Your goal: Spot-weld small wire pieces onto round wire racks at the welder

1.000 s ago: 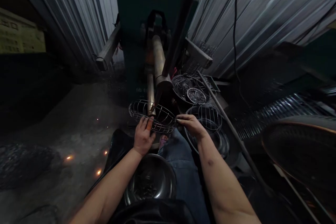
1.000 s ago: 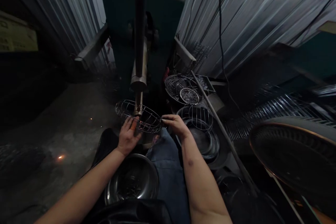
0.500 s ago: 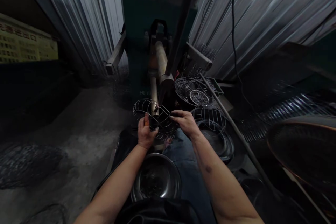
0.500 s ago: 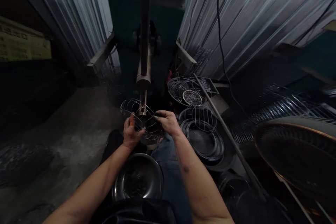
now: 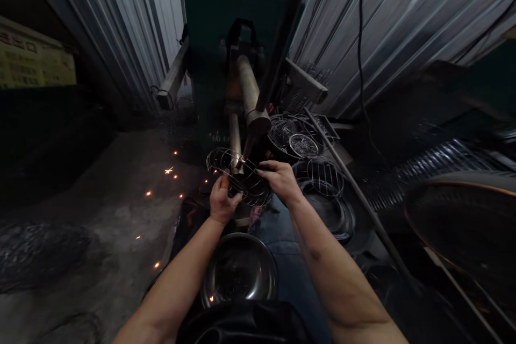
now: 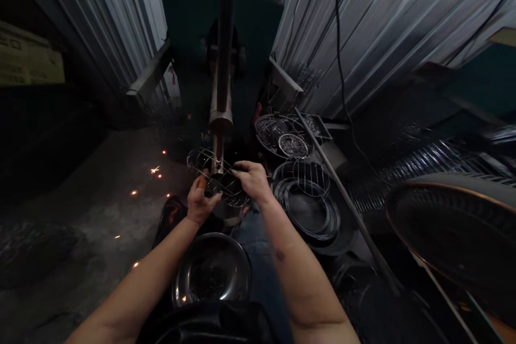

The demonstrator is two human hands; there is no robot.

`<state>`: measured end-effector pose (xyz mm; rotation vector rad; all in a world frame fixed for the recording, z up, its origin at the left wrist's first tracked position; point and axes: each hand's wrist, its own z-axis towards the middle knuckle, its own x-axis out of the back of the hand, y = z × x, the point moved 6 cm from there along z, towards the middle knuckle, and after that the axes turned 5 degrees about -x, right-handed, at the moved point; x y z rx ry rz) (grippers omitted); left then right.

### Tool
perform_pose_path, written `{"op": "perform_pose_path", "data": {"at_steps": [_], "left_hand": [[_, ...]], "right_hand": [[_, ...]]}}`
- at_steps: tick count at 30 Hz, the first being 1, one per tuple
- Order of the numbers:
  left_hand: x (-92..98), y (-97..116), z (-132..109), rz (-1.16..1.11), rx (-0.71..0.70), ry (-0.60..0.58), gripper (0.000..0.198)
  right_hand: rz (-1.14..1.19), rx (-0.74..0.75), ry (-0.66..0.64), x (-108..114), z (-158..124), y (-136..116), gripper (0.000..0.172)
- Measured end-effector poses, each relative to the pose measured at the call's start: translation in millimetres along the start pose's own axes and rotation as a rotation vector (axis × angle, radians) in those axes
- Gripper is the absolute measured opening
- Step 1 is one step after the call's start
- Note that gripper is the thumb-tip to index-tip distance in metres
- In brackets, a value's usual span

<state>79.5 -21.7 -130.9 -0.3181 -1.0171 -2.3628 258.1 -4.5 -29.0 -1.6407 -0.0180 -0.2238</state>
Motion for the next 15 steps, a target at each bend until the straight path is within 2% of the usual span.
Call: {"op": "perform_pose_path", "data": {"at_steps": [3, 6, 10, 12, 15], "left_hand": [[2.5, 0.2, 4.4, -0.003, 0.01, -0.008, 0.082], [5.0, -0.8, 5.8, 0.008, 0.069, 0.002, 0.081], [7.9, 2.0, 4.1, -0.043, 0.12, -0.017, 0.076], [10.7, 2.2, 2.6, -0.098, 0.157, -0.002, 0.074], [12.8, -3.3, -0.9, -0.183, 0.277, 0.037, 0.076]], "right_hand": [[-0.015, 0.01, 0.001, -8.7, 6.6, -7.9, 0.025], [-0.021, 0.01, -0.053, -10.3, 6.6, -12.7, 0.021], [-0.041, -0.083, -0.203, 8.2, -6.4, -5.8, 0.025], [-0.042, -0.161, -0.278, 19.8, -15.0, 2.5, 0.032], [-0.025, -0.204, -0.305, 27.7, -22.1, 9.6, 0.038]]}}
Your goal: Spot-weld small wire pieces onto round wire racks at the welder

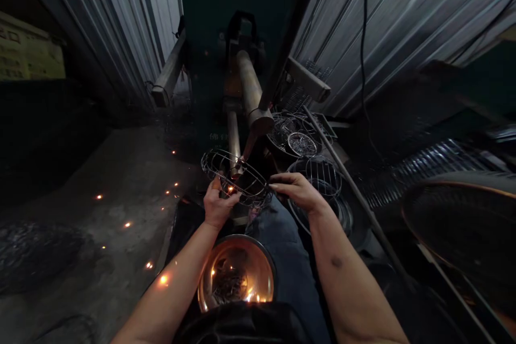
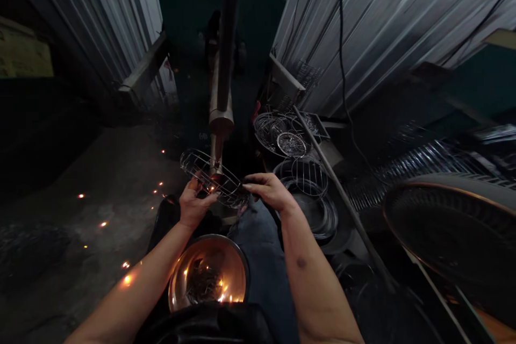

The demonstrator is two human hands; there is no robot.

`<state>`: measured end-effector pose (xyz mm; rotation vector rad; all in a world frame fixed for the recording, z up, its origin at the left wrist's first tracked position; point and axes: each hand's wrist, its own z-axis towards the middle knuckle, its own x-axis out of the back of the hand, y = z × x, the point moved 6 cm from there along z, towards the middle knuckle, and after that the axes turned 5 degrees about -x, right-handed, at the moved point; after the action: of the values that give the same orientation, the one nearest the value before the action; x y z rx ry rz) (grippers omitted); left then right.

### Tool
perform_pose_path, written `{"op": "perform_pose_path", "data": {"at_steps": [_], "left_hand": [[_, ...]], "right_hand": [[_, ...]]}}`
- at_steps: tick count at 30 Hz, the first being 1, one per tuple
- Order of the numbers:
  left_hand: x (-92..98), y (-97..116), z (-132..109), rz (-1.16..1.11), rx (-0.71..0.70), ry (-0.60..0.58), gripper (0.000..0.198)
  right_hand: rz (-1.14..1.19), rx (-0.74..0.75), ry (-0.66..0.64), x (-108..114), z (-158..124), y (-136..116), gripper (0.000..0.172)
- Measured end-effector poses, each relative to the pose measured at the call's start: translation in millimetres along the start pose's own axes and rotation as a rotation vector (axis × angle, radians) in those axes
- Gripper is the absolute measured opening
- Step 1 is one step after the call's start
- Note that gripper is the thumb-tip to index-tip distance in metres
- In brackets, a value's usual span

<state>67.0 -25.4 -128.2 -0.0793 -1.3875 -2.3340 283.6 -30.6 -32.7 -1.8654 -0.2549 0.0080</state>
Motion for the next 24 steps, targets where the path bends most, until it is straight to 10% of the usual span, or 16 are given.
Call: {"op": "perform_pose_path", "data": {"at_steps": [24], "left_hand": [[-19.7, -6.2, 1.7, -0.318, 0.26, 0.028, 0.064]], "right_hand": [[0.029, 0.155, 0.22, -7.9, 18.7, -18.7, 0.029]]}}
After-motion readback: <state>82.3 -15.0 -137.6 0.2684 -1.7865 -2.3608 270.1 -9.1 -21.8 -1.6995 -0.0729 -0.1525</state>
